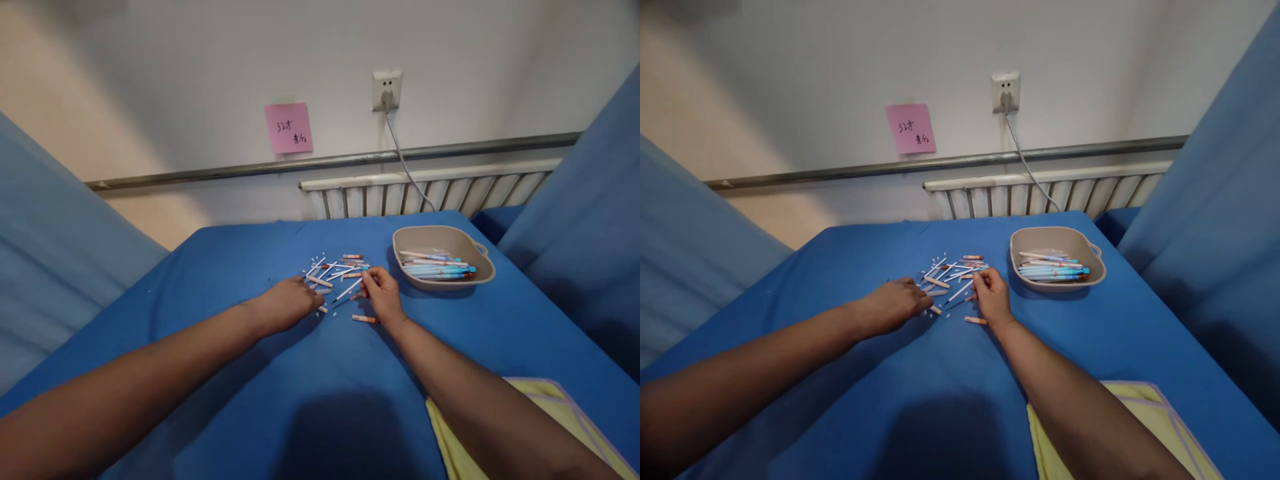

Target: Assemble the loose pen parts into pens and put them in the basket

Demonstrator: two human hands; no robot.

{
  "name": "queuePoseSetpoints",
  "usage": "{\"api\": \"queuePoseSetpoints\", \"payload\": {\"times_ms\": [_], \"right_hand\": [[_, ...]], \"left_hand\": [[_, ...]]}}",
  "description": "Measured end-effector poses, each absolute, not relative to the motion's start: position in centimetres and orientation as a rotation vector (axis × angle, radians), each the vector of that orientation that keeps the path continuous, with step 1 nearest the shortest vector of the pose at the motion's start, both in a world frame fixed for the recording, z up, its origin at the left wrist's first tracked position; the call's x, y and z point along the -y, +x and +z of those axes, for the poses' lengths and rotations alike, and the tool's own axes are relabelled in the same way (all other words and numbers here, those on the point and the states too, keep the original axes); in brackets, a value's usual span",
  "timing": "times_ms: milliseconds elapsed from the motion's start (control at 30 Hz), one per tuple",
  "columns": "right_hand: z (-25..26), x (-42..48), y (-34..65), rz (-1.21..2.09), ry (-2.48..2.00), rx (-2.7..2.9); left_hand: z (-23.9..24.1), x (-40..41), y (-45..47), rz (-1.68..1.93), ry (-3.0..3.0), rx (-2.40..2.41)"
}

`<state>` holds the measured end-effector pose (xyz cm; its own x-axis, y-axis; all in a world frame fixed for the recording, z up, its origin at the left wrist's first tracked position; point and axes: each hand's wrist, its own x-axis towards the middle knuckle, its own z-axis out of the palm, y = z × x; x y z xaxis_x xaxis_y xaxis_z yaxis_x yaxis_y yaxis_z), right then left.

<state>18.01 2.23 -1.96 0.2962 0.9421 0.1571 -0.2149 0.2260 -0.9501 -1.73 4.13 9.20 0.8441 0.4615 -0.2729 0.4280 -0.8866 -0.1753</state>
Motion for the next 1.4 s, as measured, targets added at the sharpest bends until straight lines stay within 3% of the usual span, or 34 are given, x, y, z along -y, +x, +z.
{"api": "queuePoseSetpoints", "payload": {"times_ms": [267, 567, 867, 1133, 1400], "right_hand": [[-2.0, -2.7, 18.0, 0.986, -1.003, 0.921], [-2.1, -2.6, 17.8, 0.989, -0.974, 0.947], [-2.4, -2.4, 17.5, 1.013, -0.979, 1.006], [-2.4, -2.0, 16.9, 1.065, -0.938, 1.018], [-2.0, -2.4, 17.7, 1.068, -0.963, 0.87]], "left_hand": [[8.9, -3.2, -3.6, 0.309, -2.966, 1.175], [9.4, -0.4, -5.2, 0.279, -2.905, 1.355], [3.7, 2.8, -4.5, 0.141, -2.778, 1.805], [2.5, 1.9, -3.4, -0.044, -2.818, 1.743], [2.3, -0.5, -2.6, -0.544, -2.984, 1.894]]}}
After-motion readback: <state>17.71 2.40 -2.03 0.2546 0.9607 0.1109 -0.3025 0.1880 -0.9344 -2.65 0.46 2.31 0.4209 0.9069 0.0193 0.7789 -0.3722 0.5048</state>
